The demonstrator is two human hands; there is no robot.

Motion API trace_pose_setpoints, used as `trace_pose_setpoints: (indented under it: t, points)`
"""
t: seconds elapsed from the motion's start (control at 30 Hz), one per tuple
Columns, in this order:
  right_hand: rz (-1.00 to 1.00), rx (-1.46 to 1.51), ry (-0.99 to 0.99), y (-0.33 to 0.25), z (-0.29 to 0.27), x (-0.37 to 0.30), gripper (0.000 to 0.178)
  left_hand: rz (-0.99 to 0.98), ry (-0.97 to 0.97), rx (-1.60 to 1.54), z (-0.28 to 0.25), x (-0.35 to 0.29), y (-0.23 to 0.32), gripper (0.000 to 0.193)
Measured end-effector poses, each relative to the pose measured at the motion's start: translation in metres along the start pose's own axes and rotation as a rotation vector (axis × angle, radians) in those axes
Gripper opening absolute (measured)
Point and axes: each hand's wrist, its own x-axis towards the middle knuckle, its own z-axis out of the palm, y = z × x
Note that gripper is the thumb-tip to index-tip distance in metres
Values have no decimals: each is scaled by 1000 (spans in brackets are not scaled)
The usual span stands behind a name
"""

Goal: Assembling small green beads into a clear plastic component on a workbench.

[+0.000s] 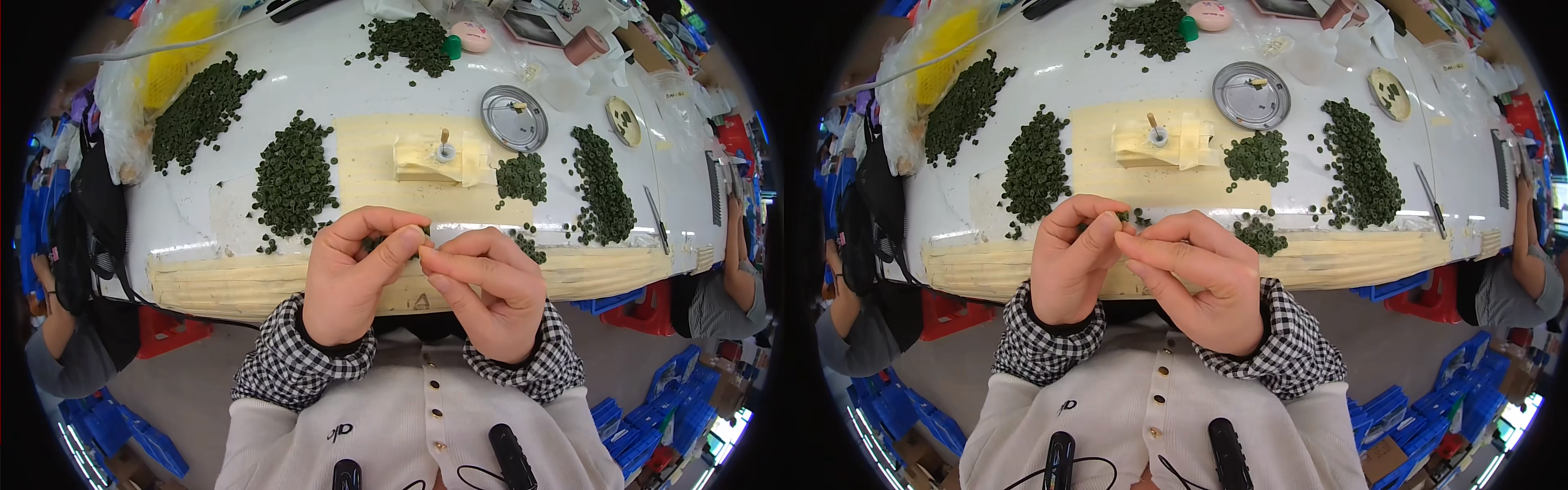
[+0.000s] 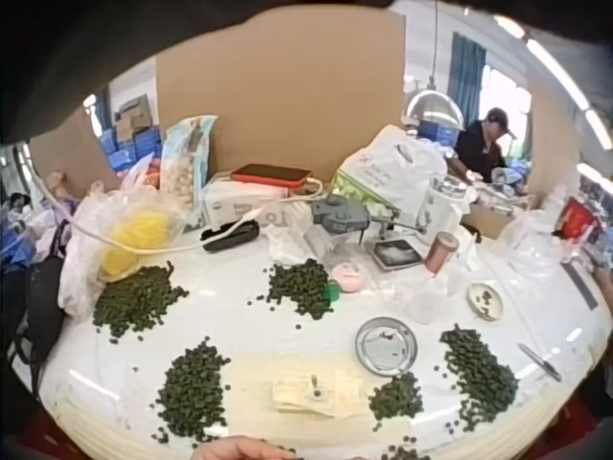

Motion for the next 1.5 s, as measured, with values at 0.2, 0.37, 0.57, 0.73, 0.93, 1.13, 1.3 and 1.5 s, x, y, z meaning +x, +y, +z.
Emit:
trace_pose_setpoints:
  t: [0.2, 0.37, 0.57, 0.73, 0.93, 1.13, 1.3, 1.5]
  points:
    - [-52, -61, 102, 7, 0, 1, 28, -66, -75, -214, 0, 1, 3, 17]
    - [-1, -18, 55, 5, 1, 0, 26, 137, -4, 142, 5, -1, 1, 15]
    - [103, 196, 58, 12, -1, -2, 27, 175, 0, 235, 7, -4, 4, 19]
    - [50, 54, 83, 11, 1, -1, 27, 184, 12, 273, 8, -5, 3, 21]
    - [14, -27, 67, 8, 0, 0, 28, 183, 19, 269, 4, -1, 1, 18]
    - [-5, -40, 54, 7, 0, 1, 29, 230, 41, 283, 4, -1, 0, 14]
    - [-3, -36, 59, 8, 0, 0, 31, 254, 32, 339, 2, -3, 2, 13]
    - [-37, -92, 14, 4, 2, 2, 34, 266, 62, 298, 6, -4, 3, 12]
